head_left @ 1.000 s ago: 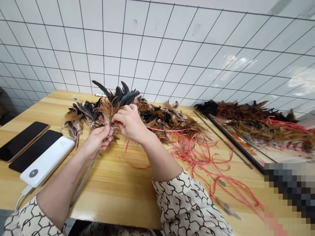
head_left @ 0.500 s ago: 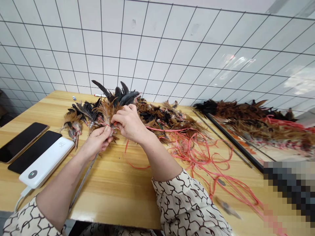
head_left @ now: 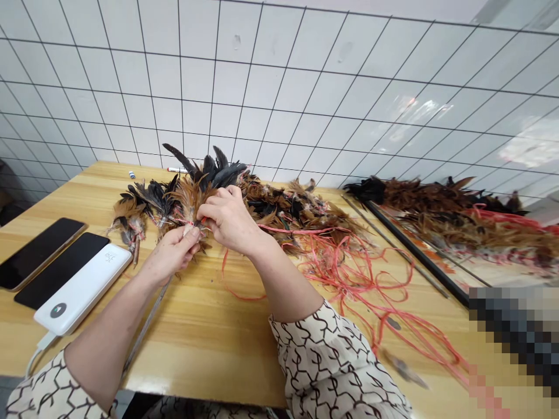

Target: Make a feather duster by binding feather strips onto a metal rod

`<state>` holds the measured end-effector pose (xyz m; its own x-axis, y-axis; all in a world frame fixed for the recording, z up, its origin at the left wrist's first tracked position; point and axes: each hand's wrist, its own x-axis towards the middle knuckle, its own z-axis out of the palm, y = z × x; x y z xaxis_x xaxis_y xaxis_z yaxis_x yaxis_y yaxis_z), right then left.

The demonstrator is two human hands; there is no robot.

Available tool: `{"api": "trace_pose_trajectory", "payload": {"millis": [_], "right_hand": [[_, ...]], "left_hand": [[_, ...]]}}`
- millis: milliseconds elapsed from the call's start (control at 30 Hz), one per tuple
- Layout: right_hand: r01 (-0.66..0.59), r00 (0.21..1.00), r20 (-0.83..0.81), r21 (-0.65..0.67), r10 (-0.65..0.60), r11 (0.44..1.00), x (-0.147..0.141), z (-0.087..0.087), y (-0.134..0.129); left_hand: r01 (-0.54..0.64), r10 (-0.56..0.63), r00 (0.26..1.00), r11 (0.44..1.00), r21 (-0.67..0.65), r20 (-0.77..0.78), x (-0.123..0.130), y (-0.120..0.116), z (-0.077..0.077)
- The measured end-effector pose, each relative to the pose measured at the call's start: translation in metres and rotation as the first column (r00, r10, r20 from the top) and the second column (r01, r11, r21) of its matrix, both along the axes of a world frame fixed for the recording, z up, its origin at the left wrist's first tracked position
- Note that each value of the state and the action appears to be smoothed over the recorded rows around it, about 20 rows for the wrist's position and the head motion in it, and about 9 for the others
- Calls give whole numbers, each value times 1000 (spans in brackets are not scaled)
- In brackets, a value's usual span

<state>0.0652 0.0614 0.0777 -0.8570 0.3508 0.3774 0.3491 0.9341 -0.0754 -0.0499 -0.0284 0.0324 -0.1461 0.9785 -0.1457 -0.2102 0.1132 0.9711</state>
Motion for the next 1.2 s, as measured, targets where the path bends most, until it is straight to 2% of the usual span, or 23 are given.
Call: {"api": "trace_pose_trajectory", "payload": {"millis": [300, 500, 633, 767, 833, 900, 1000, 1067, 1133, 1200], "right_hand": [[-16, 999, -39, -59, 14, 998, 1, 0, 1], [5, 983, -181, -190, -40, 982, 12, 7, 11], [186, 958, -180, -210, -225, 960, 20, 5, 27], [437, 881, -127, -147, -456, 887, 24, -7, 43], [520, 837, -131, -111, -531, 847, 23, -12, 43], [531, 827, -132, -135, -547, 836, 17, -14, 37], [388, 901, -47, -357, -431, 850, 1, -13, 17], [306, 935, -1, -504, -354, 808, -12, -12, 2], [317, 934, 39, -550, -356, 773, -22, -13, -10], [376, 915, 84, -532, -395, 759, -28, -16, -16]], "left_hand": [[-8, 18, 990, 997, -71, 143, -7, 1, -1], [-111, 129, 976, 988, -103, 177, -12, 3, 4], [-132, 151, 972, 984, -118, 177, -14, 3, 6], [-182, 190, 969, 981, -63, 158, -16, 5, -1], [-203, 206, 970, 979, -35, 126, -15, 6, -5], [-211, 213, 974, 977, -33, 80, -14, 6, -7], [-233, 233, 972, 972, -21, -12, -12, 7, -8], [-249, 250, 960, 968, 31, -128, -11, 7, -9], [-259, 275, 915, 961, 93, -296, -11, 7, -11], [-275, 310, 844, 951, 144, -437, -10, 8, -15]]}}
